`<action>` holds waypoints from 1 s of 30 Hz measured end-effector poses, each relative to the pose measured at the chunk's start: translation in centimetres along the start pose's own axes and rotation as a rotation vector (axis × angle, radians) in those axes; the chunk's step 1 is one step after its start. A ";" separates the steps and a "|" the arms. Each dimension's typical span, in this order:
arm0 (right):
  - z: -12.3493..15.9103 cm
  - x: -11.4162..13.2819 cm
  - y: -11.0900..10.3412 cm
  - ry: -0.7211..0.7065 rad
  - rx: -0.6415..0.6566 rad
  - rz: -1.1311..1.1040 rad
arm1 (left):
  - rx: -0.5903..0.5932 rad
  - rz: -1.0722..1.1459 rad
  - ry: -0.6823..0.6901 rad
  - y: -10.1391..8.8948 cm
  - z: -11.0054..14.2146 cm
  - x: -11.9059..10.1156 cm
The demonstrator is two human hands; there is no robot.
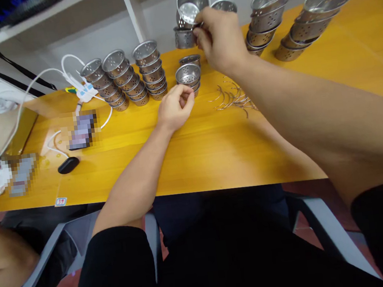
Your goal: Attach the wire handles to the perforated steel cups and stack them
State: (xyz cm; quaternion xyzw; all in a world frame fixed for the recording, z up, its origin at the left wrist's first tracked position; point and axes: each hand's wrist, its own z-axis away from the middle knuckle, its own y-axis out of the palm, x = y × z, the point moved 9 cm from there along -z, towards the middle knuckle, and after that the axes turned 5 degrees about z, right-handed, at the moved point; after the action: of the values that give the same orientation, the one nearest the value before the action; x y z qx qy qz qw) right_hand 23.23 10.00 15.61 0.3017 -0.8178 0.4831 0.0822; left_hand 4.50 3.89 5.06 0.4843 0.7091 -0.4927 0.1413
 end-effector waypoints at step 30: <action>14.2 0.8 1.1 -0.185 0.287 -0.263 | 0.055 -0.104 0.212 -0.2 0.4 -4.0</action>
State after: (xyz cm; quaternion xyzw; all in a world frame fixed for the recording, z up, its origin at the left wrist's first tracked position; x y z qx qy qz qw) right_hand 24.23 -1.91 7.76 0.4575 -0.6982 0.5501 0.0254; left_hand 6.19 1.39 7.67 0.4998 0.7305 -0.4647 0.0261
